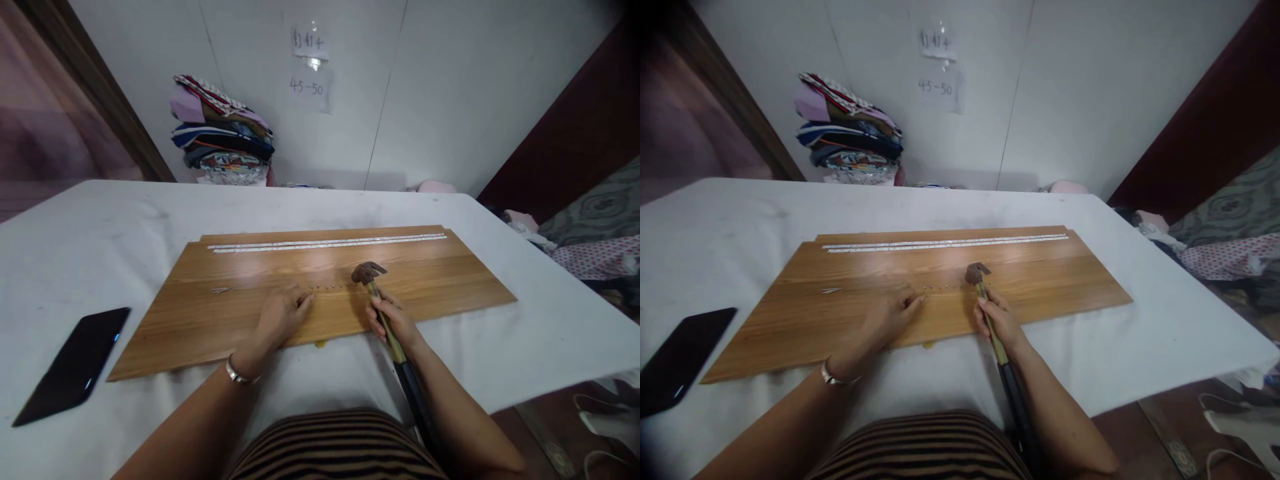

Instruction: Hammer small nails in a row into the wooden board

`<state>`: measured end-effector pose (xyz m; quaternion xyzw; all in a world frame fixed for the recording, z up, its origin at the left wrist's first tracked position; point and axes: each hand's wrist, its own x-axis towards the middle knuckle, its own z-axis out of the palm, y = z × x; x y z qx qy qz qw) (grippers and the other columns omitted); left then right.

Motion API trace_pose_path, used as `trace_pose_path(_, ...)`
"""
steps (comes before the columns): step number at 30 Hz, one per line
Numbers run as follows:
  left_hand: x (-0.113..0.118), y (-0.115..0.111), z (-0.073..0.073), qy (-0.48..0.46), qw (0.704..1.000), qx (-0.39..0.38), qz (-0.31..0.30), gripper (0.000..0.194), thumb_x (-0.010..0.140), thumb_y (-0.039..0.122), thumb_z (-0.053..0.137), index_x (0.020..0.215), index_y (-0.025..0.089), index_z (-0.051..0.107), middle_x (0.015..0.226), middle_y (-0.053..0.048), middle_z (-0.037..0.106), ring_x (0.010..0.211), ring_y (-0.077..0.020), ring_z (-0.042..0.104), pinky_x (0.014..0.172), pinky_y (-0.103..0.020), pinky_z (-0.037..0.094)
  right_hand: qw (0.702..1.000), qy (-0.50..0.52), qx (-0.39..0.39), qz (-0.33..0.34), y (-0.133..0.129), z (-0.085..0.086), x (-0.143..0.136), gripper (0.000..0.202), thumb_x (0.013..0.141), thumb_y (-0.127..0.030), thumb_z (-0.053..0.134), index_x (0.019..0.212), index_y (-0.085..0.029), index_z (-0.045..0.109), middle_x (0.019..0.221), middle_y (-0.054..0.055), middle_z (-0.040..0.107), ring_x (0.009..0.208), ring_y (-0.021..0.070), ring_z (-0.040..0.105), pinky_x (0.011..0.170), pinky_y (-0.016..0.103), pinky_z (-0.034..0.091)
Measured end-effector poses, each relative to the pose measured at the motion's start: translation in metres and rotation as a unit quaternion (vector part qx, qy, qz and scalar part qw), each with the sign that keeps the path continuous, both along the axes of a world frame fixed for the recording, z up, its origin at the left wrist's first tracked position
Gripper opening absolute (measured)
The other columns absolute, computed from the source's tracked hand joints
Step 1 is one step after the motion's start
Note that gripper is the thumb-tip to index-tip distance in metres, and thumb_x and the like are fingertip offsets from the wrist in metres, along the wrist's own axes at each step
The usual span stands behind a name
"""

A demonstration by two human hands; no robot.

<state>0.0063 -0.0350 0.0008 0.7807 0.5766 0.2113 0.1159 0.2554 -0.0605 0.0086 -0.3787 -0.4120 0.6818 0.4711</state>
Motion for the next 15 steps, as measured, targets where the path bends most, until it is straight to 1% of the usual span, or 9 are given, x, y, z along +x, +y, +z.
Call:
trace_pose_path(7, -0.0021, 0.0011, -0.0033, -0.021, 1.0, -0.001, -0.013, 0.031, 0.086, 0.033, 0.046, 0.06, 0.018, 0.051, 0.062, 0.0, 0.054, 0.059, -0.0122, 0.046, 0.058, -0.025, 0.031, 1.0, -0.011, 0.002, 0.0, 0.0013, -0.0014, 0.0006, 0.022, 0.081, -0.037, 0.058, 0.078, -0.02, 0.046, 0.057, -0.008, 0.05, 0.028, 0.0028, 0.036, 0.024, 0.014, 0.029)
trace_pose_path(11, -0.002, 0.0001, -0.0024, -0.009, 1.0, -0.004, -0.009, 0.031, 0.086, 0.033, 0.046, 0.06, 0.018, 0.052, 0.062, 0.0, 0.054, 0.059, -0.0121, 0.046, 0.057, -0.025, 0.031, 1.0, -0.004, 0.007, -0.003, 0.001, -0.0013, 0.001, 0.019, 0.082, -0.036, 0.056, 0.082, -0.02, 0.046, 0.058, -0.008, 0.05, 0.028, 0.0032, 0.036, 0.024, 0.015, 0.029)
trace_pose_path(15, -0.0015, 0.0004, -0.0011, 0.0, 1.0, -0.003, -0.008, 0.032, 0.087, 0.034, 0.045, 0.06, 0.018, 0.051, 0.063, 0.0, 0.054, 0.059, -0.012, 0.047, 0.057, -0.025, 0.031, 1.0, -0.002, -0.004, 0.004, 0.0015, -0.0017, 0.001, 0.019, 0.082, -0.036, 0.056, 0.087, -0.021, 0.045, 0.058, -0.009, 0.05, 0.028, 0.0035, 0.036, 0.023, 0.015, 0.029)
